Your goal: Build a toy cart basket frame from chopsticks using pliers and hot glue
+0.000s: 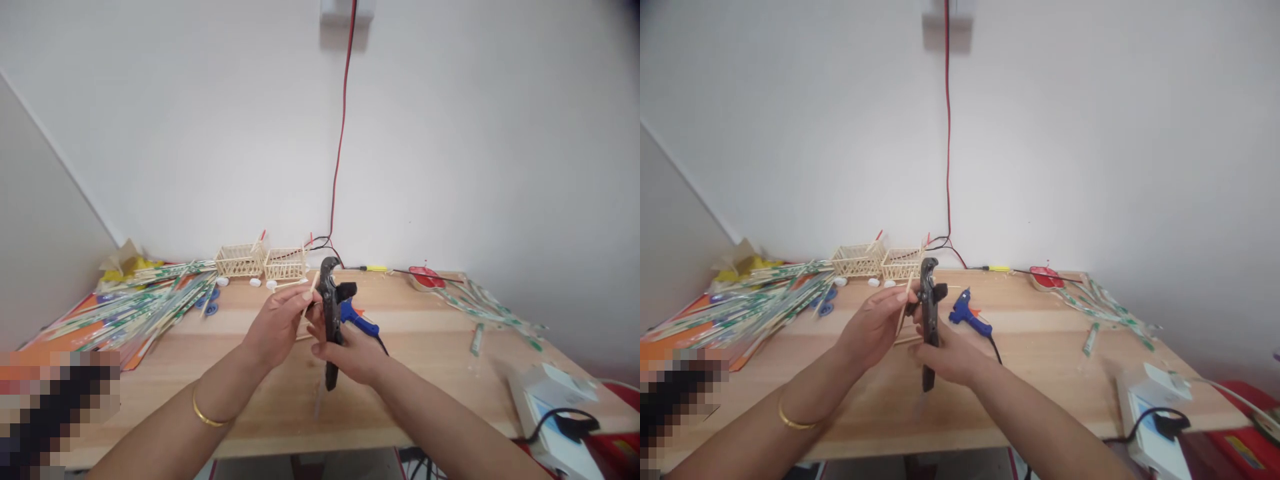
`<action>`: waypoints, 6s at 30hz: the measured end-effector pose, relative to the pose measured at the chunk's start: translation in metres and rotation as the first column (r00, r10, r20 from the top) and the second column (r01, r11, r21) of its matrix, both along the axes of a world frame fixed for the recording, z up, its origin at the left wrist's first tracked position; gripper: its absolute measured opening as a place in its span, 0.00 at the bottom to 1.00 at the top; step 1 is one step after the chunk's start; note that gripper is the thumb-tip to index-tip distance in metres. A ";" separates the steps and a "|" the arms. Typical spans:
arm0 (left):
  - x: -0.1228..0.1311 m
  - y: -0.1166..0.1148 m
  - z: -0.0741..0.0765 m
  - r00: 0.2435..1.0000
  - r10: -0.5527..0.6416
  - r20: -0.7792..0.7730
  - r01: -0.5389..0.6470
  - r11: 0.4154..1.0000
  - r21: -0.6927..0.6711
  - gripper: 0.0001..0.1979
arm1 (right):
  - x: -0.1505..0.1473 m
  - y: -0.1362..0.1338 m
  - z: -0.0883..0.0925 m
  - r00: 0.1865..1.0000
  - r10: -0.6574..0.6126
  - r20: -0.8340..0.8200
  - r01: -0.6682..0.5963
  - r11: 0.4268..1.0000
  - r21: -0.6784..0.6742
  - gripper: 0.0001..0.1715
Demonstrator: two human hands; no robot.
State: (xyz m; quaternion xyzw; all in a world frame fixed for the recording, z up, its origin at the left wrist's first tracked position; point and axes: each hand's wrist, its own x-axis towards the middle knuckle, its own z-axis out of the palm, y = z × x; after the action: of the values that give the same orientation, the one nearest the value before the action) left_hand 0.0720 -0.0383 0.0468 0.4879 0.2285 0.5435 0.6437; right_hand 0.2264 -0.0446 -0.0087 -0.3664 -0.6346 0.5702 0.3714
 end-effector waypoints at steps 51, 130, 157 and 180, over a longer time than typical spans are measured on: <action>-0.020 -0.004 -0.010 0.646 0.566 -0.512 -0.071 0.712 0.698 0.11 | 0.027 -0.015 0.043 0.670 -0.477 0.569 -0.061 0.728 0.682 0.26; -0.028 0.020 -0.031 0.461 0.616 -0.638 -0.067 0.742 0.667 0.07 | 0.030 0.052 0.034 0.873 -0.302 0.383 -0.048 0.728 0.684 0.07; -0.038 0.013 -0.020 0.194 0.438 -0.878 0.086 0.884 0.460 0.08 | 0.038 0.065 0.010 0.911 -0.200 0.360 -0.081 0.770 0.632 0.06; -0.031 0.011 -0.025 -0.058 0.497 -0.866 0.138 0.863 0.486 0.10 | 0.038 0.065 0.006 0.894 -0.189 0.407 -0.082 0.822 0.563 0.07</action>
State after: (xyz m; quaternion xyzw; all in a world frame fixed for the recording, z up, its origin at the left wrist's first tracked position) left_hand 0.0410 -0.0273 0.0221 0.8164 0.5546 0.1443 0.0715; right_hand 0.2649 0.0209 -0.0028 -0.3780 -0.8317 0.2454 0.3243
